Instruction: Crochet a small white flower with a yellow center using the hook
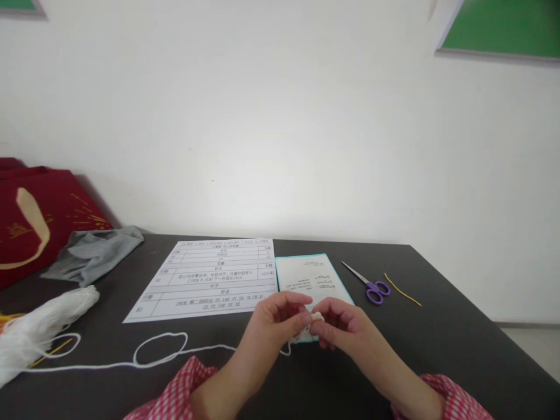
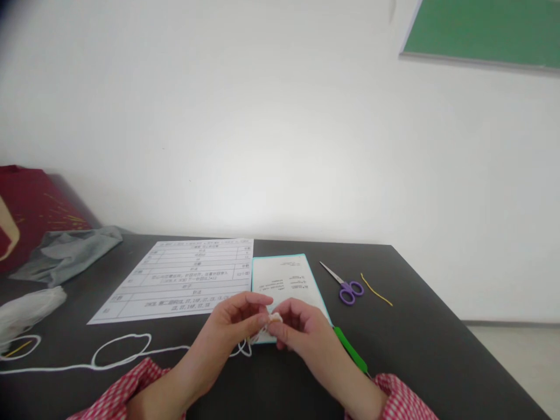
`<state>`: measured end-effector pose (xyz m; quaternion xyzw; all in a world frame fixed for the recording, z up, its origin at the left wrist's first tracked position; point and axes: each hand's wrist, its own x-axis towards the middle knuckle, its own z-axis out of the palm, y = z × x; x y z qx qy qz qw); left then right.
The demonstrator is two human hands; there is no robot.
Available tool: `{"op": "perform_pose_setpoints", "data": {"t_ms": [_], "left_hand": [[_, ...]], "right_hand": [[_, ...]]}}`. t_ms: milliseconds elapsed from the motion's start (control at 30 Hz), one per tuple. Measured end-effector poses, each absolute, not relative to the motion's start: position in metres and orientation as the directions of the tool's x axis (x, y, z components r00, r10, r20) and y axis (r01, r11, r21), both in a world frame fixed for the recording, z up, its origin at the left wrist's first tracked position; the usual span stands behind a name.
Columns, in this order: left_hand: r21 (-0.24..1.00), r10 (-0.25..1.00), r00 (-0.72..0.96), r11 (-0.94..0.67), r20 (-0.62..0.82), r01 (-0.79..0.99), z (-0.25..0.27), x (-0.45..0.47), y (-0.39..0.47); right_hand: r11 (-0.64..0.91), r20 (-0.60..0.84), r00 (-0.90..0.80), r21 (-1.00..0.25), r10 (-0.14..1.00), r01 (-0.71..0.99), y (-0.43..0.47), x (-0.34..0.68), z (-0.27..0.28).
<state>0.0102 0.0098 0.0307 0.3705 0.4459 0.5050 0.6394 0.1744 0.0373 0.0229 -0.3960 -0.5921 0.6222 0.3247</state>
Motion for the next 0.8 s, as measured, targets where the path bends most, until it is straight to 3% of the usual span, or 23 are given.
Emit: {"op": "perform_pose_setpoints", "data": {"t_ms": [200,367,633,800], "left_hand": [[0.96,0.961,0.183,0.235,-0.206,-0.153,0.029,0.004,0.015],[0.979,0.97,0.137,0.203,-0.203,0.012,0.031,0.002,0.019],[0.977,0.986,0.074,0.137,-0.151,0.165,0.029,-0.005,0.024],[0.942,0.999,-0.036,0.025,-0.014,0.334,0.033,-0.015,0.023]], "right_hand": [[-0.197,-0.123,-0.408,-0.97,0.905,-0.144,0.041,0.183,0.026],[-0.254,-0.148,-0.355,-0.927,0.923,-0.275,0.044,0.187,0.024],[-0.238,-0.146,-0.28,-0.912,0.949,-0.333,0.043,0.186,0.027],[-0.188,-0.139,-0.174,-0.931,0.975,-0.313,0.046,0.187,0.025]]}}
